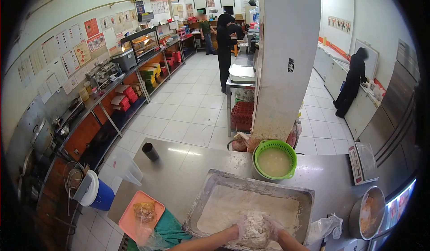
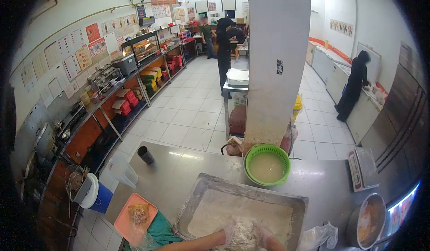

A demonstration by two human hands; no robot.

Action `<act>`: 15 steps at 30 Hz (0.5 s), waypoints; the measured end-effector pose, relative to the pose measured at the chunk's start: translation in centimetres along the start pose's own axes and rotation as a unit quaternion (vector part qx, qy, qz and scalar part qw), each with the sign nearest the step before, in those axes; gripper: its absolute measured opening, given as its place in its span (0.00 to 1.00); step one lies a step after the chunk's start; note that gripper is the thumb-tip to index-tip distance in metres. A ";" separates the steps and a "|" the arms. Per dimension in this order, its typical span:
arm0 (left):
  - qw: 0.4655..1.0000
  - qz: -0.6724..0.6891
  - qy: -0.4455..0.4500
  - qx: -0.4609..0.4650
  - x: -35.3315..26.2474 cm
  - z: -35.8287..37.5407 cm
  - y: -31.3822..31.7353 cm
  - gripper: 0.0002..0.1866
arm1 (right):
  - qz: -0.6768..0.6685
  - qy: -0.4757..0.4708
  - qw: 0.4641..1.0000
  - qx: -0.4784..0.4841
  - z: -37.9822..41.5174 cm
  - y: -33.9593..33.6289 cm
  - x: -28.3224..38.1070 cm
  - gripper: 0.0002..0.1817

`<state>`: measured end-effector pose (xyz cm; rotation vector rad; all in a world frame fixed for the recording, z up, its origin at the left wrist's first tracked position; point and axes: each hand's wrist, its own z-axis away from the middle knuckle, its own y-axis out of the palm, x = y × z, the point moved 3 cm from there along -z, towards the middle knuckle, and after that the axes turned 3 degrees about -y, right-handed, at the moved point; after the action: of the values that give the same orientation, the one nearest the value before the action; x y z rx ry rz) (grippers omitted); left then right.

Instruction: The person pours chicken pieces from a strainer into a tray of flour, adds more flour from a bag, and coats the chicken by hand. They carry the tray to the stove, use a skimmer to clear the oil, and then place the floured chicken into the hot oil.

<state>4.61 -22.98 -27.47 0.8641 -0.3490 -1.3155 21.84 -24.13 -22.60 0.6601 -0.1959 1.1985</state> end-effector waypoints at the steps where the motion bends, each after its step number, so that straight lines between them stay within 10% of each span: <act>1: 1.000 -0.006 0.002 -0.006 0.2 -0.2 -0.5 0.38 | 0.069 -0.053 0.996 0.022 -0.9 -1.1 -0.3 0.23; 5: 0.991 -0.068 0.060 -0.100 -0.2 1.5 -1.1 0.37 | 0.411 -0.245 0.876 0.062 -2.4 -3.9 -1.0 0.23; 8: 0.957 -0.191 0.105 -0.193 -0.8 2.7 -1.9 0.36 | 0.490 -0.118 0.863 -0.039 3.0 -0.9 2.6 0.30; 10: 0.913 -0.296 0.121 -0.254 -2.1 3.4 -2.0 0.36 | 0.593 -0.133 0.783 -0.135 8.3 3.4 6.5 0.38; 15: 0.740 -0.552 0.047 -0.381 -7.2 4.9 0.6 0.35 | 0.552 -0.227 0.781 -0.184 7.3 5.1 10.4 0.41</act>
<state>-0.11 -17.95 -22.11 0.3557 0.9215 -2.2348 22.57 -18.96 -9.90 0.4480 -1.3464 2.0140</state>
